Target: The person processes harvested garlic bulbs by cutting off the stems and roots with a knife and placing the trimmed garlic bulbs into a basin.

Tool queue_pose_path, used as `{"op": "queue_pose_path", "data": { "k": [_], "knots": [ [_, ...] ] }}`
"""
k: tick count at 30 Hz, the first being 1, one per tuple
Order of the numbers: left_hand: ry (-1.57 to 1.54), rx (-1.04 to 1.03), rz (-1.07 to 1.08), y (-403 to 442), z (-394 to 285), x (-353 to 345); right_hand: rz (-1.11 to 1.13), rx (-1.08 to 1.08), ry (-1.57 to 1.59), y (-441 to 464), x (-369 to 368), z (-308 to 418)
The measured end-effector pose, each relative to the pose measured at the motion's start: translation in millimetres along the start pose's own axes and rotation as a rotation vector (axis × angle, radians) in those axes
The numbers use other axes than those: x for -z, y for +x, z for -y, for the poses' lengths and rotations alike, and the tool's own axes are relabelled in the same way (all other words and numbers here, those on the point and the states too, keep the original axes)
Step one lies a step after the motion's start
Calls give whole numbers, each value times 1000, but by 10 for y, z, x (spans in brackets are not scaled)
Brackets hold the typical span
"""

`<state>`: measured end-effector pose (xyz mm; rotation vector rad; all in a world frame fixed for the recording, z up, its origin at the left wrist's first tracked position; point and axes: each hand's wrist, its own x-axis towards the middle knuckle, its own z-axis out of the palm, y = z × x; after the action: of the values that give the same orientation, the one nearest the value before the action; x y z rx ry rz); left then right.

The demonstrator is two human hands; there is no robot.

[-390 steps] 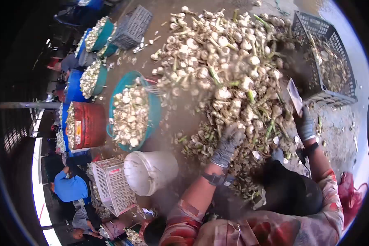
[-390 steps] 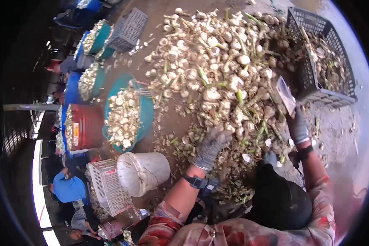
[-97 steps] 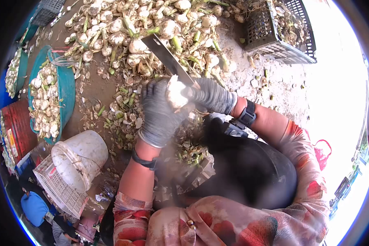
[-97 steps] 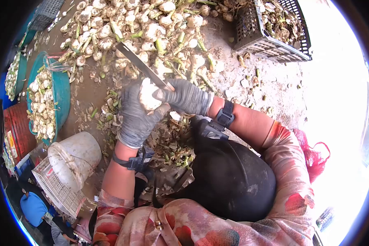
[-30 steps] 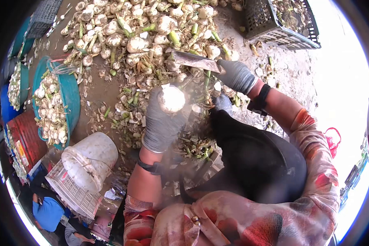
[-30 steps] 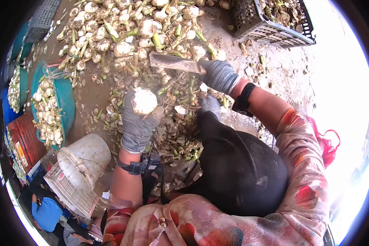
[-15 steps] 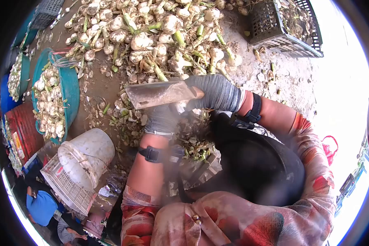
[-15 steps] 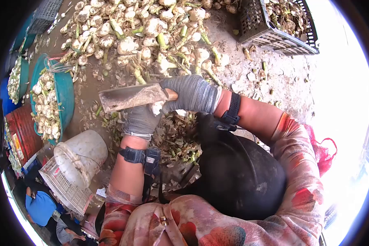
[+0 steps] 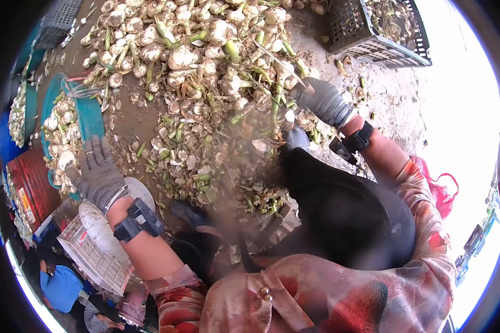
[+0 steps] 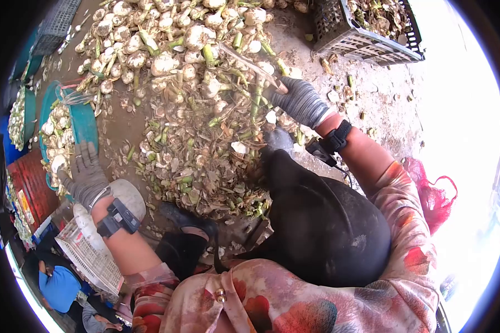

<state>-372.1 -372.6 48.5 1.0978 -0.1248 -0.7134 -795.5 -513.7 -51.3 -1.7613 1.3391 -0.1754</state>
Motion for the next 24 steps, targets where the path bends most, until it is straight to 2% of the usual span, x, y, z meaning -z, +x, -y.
{"op": "queue_pose_path", "data": {
  "k": [1,2,3,4,6,7,8,10,12,15,17,18,19,20,22,24],
  "knots": [
    [25,32,-12,20,168,0,-30,24,59,11,-36,14],
    [293,92,171,-28,492,-77,-55,46,118,22,-68,28],
    [562,154,354,-151,902,-216,61,-9,-28,41,-18,103],
    [758,175,616,-326,1231,-357,63,-15,-29,33,-49,113],
    [1275,-25,965,-347,1985,-262,-6,86,-49,9,-93,131],
    [1658,0,1135,-401,2082,-470,23,70,-58,-27,-70,175],
    [1781,-221,1142,-505,2199,-499,28,62,-62,-41,-94,109],
    [2017,-386,1053,-706,2198,-649,57,118,-92,-58,-170,-44],
    [2003,-312,1086,-636,2208,-653,57,149,3,-127,-206,15],
    [1962,-220,1175,-557,2118,-621,161,188,-181,-148,-219,164],
    [1658,-288,1246,-584,2022,-511,156,253,-200,-197,-265,233],
    [1381,-372,1237,-635,1960,-435,148,320,-229,-224,-272,303],
    [989,4,1082,-712,1901,-361,181,352,-220,-256,-261,389],
    [899,73,1030,-764,1776,-343,181,352,-217,-300,-246,471],
    [818,138,942,-930,1514,-367,170,560,-186,-341,-226,610],
    [748,183,900,-1028,1434,-373,191,549,-202,-327,-260,680]
  ]
}}
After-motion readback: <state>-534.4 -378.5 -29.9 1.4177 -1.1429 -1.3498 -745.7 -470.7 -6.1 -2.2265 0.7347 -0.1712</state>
